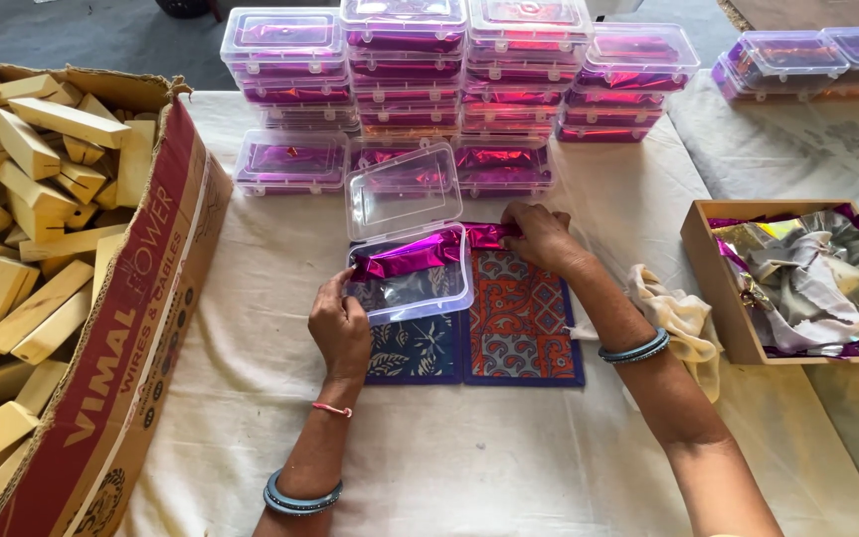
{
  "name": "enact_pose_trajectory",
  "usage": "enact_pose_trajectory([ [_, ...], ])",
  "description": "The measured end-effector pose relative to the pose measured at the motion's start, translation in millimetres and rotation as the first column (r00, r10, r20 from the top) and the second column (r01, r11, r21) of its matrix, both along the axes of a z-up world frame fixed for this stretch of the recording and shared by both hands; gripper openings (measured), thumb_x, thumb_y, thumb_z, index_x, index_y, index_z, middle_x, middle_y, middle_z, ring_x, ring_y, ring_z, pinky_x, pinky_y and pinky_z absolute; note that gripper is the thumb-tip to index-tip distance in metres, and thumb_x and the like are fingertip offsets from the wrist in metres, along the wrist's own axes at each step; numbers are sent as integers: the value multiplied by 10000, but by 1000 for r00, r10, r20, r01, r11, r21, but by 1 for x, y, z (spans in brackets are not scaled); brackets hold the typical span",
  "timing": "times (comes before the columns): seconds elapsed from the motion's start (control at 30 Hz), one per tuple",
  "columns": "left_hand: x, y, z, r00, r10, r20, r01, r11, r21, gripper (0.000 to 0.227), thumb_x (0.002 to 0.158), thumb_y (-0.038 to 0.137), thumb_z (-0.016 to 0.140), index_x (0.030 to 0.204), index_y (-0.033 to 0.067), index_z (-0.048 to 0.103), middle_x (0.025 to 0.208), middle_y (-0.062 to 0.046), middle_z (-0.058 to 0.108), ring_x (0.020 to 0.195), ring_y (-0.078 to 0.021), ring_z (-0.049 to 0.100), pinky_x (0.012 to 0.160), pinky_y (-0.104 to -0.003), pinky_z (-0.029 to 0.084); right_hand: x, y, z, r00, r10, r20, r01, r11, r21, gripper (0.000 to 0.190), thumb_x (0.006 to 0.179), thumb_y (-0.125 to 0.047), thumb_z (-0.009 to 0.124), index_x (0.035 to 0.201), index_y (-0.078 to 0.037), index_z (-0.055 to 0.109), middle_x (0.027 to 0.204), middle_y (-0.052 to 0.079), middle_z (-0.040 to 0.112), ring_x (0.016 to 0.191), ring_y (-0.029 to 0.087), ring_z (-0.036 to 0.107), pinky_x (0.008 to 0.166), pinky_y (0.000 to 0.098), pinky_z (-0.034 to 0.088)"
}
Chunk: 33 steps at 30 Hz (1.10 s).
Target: The person wipes the interior of a clear plastic container with a white cloth, then places a pink foil-wrapped item inside and closes the lid. They then pick up a yellow sandal and wipe its surface with the cloth, followed by wiping a second sandal.
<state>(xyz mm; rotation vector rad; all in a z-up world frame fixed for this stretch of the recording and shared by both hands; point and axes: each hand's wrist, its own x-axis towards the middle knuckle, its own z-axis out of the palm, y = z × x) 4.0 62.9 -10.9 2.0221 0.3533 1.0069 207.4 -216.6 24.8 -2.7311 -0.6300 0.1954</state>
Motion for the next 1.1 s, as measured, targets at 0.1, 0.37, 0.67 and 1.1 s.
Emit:
enact_pose_trajectory([
  [0.1, -4, -4, 11, 999, -12, -42, 9, 997, -70, 414, 844, -82, 484, 1158, 21, 733, 1102, -165, 741, 927, -306, 732, 826, -408, 584, -5, 0, 0, 997, 55, 52, -56, 998, 21, 387, 891, -272, 724, 1247, -149, 638, 1151, 57, 703, 1154, 247, 616, 1041, 478, 319],
  [0.37, -8, -23, 5, 994, -17, -104, 35, 985, 168, 327, 888, -41, 571, 1150, 39, 750, 1066, -153, 741, 970, -325, 690, 867, -438, 554, -27, -44, 11, 982, -189, -7, 188, 975, 115, 385, 948, -336, 705, 1261, -116, 666, 1177, 116, 714, 1023, 248, 702, 965, 429, 529],
  [0.67, -9, -51, 0, 985, -105, -138, 146, 934, 326, 365, 866, -21, 596, 1206, 13, 727, 1129, -162, 732, 1000, -340, 678, 901, -433, 551, -67, -116, 40, 909, -403, -107, 411, 826, 386, 426, 939, -304, 745, 1276, -51, 687, 1119, 153, 761, 953, 225, 717, 851, 369, 576],
  [1.1, -8, -38, 9, 983, -176, 50, 174, 983, 56, 330, 1011, 68, 542, 1321, -2, 631, 1316, -179, 640, 1223, -367, 596, 1035, -456, 474, -134, 2, 54, 943, 225, -247, -113, 910, 398, 368, 913, -296, 745, 1147, -17, 698, 899, 97, 708, 837, 190, 665, 749, 367, 563],
])
